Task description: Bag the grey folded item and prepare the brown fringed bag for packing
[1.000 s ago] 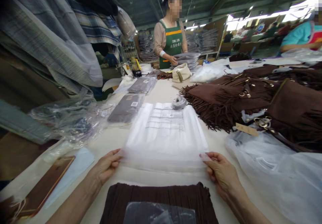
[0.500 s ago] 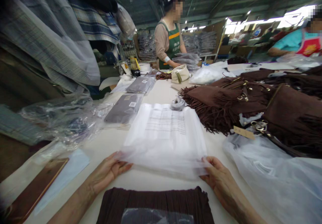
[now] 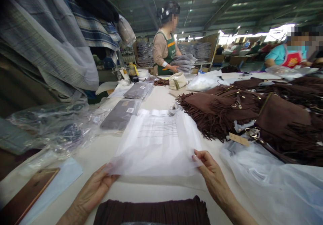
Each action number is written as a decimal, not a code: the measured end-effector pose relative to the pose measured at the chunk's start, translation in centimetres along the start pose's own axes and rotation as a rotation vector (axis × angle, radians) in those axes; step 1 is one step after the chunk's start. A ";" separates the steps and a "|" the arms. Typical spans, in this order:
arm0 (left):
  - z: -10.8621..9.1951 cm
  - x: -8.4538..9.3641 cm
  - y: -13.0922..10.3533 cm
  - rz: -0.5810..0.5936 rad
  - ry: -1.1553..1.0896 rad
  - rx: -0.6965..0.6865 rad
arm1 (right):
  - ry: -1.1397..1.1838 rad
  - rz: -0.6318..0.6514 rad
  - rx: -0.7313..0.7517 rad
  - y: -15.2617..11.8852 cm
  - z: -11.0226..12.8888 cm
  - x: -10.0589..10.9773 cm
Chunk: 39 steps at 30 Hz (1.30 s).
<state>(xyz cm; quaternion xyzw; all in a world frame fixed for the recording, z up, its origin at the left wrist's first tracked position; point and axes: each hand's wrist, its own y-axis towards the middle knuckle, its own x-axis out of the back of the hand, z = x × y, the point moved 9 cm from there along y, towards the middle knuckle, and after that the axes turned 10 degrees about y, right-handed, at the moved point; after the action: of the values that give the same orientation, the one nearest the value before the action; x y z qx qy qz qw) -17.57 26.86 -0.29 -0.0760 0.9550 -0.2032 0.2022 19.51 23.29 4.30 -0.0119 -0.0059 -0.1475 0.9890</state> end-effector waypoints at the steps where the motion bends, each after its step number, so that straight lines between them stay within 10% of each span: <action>1: -0.2 0.4 -0.1 -0.017 -0.006 -0.005 | -0.045 0.056 0.020 0.1 0.0 -0.6; 11: -1.0 3.7 -0.1 -0.134 0.038 -0.063 | -0.998 0.420 0.391 5.0 -0.7 -7.4; 23: -1.7 2.3 1.4 -0.130 0.046 -0.090 | -1.070 0.375 0.368 11.8 -1.2 -9.4; 33: -5.3 2.2 -2.3 -0.167 0.240 -0.254 | -0.632 0.056 0.437 4.1 4.8 -3.1; 39: -1.1 4.1 -4.0 -0.237 0.769 -0.210 | -0.063 -0.138 -0.043 -2.1 -2.1 2.3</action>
<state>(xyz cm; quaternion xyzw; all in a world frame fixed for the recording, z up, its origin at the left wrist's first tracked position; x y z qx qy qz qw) -21.50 22.71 0.81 -0.1241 0.9612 -0.1400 -0.2027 21.13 20.58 2.30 -0.0373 -0.0345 -0.2151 0.9753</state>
